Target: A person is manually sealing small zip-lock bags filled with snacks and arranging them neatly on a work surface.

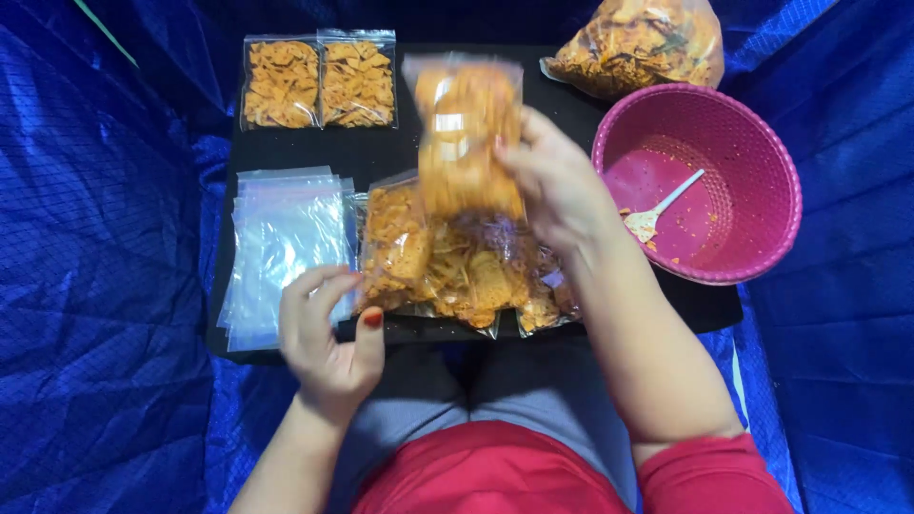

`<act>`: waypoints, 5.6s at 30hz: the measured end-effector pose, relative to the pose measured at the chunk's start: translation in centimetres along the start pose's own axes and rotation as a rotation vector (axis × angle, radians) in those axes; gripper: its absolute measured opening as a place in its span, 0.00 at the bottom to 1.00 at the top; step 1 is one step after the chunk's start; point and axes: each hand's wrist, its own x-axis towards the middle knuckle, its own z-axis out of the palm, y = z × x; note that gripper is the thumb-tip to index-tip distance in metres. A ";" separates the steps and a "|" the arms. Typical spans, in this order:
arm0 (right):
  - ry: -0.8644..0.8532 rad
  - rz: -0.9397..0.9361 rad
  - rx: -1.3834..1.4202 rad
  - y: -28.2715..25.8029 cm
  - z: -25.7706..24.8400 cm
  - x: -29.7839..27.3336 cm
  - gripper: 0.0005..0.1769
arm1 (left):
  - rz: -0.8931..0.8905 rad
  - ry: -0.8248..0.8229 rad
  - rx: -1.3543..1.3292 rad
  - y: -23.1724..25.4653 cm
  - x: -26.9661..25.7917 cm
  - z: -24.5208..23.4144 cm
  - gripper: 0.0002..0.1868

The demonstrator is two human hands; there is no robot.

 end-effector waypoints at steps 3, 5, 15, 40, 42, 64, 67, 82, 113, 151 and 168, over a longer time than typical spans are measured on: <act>0.114 -0.016 0.017 1.5 -1.2 6.6 0.24 | 0.008 -0.061 0.105 -3.1 -0.9 1.5 0.20; 0.196 -0.007 -0.066 1.6 -0.4 9.1 0.24 | -0.001 -0.098 0.117 -3.8 -1.3 2.0 0.21; 0.528 0.037 -1.326 3.7 -2.9 17.3 0.36 | -0.058 -0.253 0.096 -4.7 -1.3 2.0 0.22; -0.059 0.018 -1.867 6.1 2.0 16.9 0.32 | -0.094 -0.295 0.131 -4.4 -0.9 2.1 0.20; -0.064 0.071 -1.886 6.5 2.3 17.1 0.33 | -0.117 -0.287 0.138 -4.4 -0.9 2.2 0.18; 0.082 -0.611 -1.344 -4.3 1.8 -8.8 0.05 | 0.087 -0.067 0.028 -3.3 -1.8 1.1 0.12; 0.292 -0.304 -1.149 -2.9 0.0 -13.7 0.09 | 0.122 -0.009 0.059 -3.4 -2.6 0.8 0.10; 0.345 -0.154 -1.359 2.6 -5.7 -17.4 0.34 | 0.222 -0.174 -0.029 3.0 -3.8 3.4 0.08; 0.189 0.176 -0.338 3.0 -10.7 -25.8 0.38 | -1.666 -0.651 -1.592 8.5 -8.5 13.1 0.25; 0.100 -0.012 -0.533 1.6 -11.1 -26.6 0.15 | -0.824 -0.859 -1.282 11.9 -8.4 10.8 0.23; -0.006 0.090 -0.572 -1.7 -6.9 -22.5 0.56 | -1.019 -0.516 -1.485 10.5 -6.4 8.5 0.20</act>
